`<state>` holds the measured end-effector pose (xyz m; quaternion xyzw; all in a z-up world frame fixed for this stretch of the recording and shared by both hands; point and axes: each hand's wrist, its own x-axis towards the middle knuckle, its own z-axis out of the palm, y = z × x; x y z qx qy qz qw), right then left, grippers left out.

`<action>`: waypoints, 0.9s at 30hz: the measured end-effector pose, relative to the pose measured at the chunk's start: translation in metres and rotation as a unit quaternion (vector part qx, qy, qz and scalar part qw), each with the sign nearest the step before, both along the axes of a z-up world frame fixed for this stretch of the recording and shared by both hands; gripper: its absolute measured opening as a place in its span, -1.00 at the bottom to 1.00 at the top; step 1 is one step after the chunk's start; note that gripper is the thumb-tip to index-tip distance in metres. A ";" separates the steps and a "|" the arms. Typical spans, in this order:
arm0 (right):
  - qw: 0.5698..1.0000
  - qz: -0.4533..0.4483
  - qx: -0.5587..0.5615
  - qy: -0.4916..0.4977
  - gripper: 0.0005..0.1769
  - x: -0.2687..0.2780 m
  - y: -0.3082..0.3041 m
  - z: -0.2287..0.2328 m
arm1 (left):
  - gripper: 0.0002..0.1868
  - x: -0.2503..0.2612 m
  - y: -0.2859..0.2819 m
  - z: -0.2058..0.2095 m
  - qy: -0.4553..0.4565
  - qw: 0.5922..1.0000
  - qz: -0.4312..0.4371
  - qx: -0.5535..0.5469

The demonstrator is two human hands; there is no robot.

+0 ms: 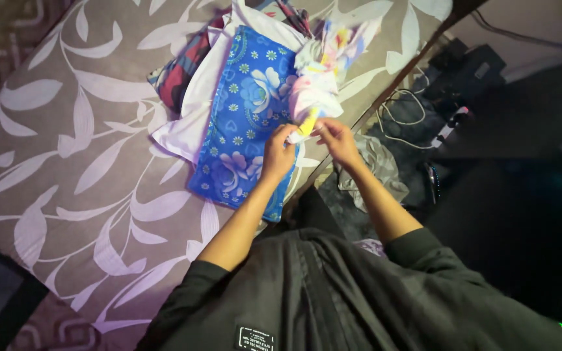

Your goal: Replacing dirty pillowcases with clean ones on several pillows on a bed.

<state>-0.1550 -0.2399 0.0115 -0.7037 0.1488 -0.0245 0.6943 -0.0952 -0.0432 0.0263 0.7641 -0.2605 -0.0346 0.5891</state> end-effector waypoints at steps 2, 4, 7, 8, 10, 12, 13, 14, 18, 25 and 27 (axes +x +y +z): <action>0.999 -0.017 -0.040 -0.018 -0.62 -0.007 0.002 0.018 | -0.74 -0.005 0.009 0.015 0.043 0.998 -0.013 -0.041; 0.996 -0.031 -0.077 -0.037 -0.48 -0.011 0.004 0.036 | -0.76 -0.006 0.019 0.023 0.085 0.993 -0.023 -0.079; 0.960 -0.014 -0.248 -0.131 -0.10 -0.007 0.014 0.059 | -0.84 0.001 0.039 0.024 0.134 0.983 -0.054 -0.117; 0.941 -0.002 -0.301 -0.155 0.00 -0.004 0.019 0.064 | -0.85 0.004 0.045 0.023 0.185 0.966 -0.061 -0.173; 0.919 0.010 -0.349 -0.182 0.10 0.000 0.023 0.055 | -0.86 0.008 0.058 0.021 0.232 0.944 -0.065 -0.224; 0.881 0.031 -0.420 -0.215 -0.18 0.012 0.021 0.030 | -0.76 0.018 0.069 0.022 0.290 0.925 -0.038 -0.241; 0.881 0.031 -0.417 -0.219 -0.18 0.014 0.026 0.036 | -0.76 0.023 0.077 0.016 0.287 0.927 -0.036 -0.239; 0.900 0.066 -0.393 -0.176 -0.45 0.015 0.031 0.041 | -0.75 0.027 0.084 0.010 0.217 0.953 -0.011 -0.212; 0.979 0.083 -0.183 -0.023 -0.65 0.016 0.041 0.066 | -0.66 0.046 0.109 0.017 0.057 0.986 0.154 -0.029; 0.987 0.132 -0.069 -0.052 -0.66 0.021 0.028 0.096 | -0.62 0.062 0.129 0.052 0.047 0.974 0.209 -0.072; 0.952 0.203 -0.230 -0.015 -0.64 0.015 0.027 0.102 | -0.64 0.064 0.131 0.063 0.145 0.959 0.187 -0.154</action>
